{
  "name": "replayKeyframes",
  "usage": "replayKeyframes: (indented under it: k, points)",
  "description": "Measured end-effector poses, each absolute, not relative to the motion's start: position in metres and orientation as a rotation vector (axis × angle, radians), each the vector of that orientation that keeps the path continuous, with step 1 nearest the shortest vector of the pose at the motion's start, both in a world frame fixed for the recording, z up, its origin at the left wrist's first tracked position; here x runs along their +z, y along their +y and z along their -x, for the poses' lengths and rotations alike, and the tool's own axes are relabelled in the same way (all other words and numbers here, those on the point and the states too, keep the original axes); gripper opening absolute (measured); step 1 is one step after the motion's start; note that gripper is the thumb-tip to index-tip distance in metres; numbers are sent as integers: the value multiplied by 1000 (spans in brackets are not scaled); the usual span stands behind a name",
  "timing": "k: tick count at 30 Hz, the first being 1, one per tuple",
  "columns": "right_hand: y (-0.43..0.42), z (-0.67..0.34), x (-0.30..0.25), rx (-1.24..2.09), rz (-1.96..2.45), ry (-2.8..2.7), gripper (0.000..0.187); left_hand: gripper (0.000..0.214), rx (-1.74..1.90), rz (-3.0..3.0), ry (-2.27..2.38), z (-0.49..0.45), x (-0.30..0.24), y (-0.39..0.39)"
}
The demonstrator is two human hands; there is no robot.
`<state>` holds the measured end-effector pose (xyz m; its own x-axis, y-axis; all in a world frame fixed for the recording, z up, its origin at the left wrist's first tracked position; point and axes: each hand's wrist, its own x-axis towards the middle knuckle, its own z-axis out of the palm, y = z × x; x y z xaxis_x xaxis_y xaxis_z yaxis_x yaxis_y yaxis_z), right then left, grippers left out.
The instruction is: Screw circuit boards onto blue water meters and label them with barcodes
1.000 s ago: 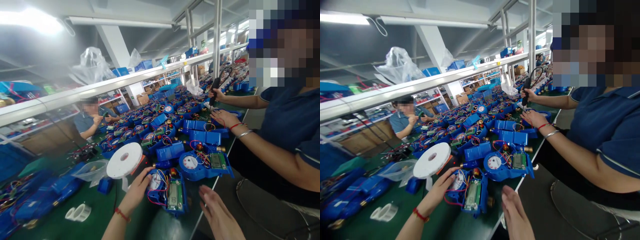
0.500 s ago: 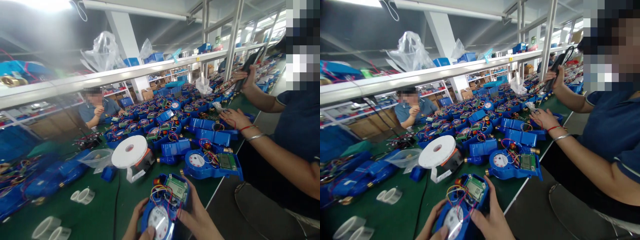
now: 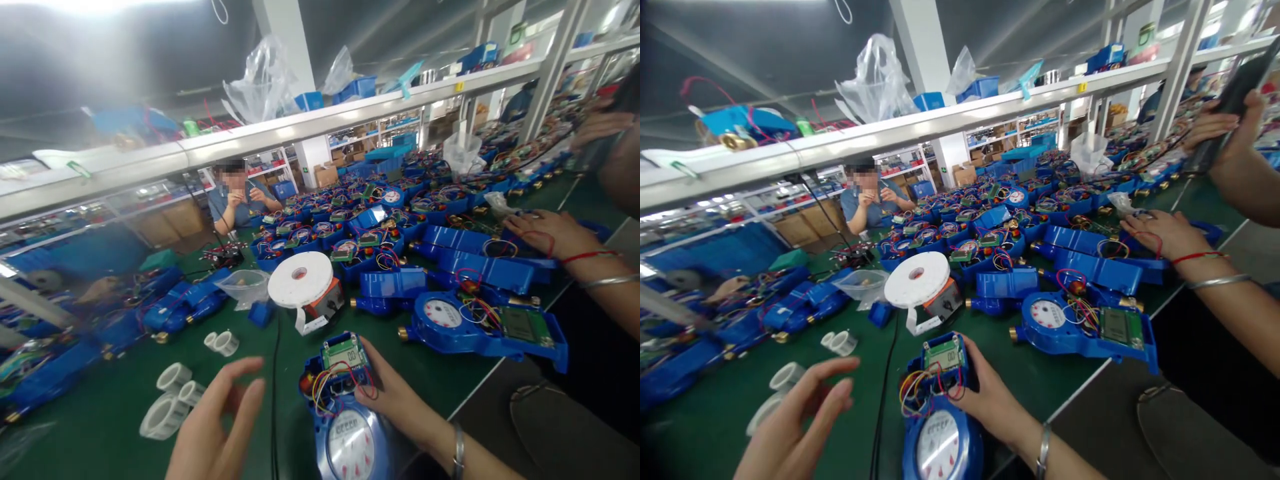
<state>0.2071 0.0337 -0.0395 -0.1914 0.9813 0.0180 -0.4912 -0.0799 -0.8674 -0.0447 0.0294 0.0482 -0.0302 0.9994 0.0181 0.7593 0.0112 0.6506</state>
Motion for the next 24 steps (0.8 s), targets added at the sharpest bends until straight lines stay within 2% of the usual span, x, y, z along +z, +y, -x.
replayKeyframes:
  k: [1, 4, 7, 9, 14, 19, 24]
  points:
    - [33, -210, -41, 1560, 758, -954, 77, 51, 713, -1949, 1794, 36, 58, 43]
    - [29, -215, -42, 1491, 806, -1018, 75, 46, 426, -2256, 1399, 4, 72, 84]
    - [24, -219, -37, 1432, 844, -1045, 74, 49, 190, -2298, 1170, -18, 71, 102]
    - [22, -223, -33, 1436, 843, -1085, 74, 48, 177, -2293, 1099, -24, 67, 103]
    - [20, -235, -31, 1469, 884, -1205, 72, 29, 418, -2209, 1108, -27, 56, 95]
    - [30, -238, -9, 1423, 886, -1196, 54, 32, 652, -2211, 1078, -26, 50, 86]
    - [43, -244, 22, 1254, 884, -1579, 68, 42, 873, -2336, 1095, -27, 47, 79]
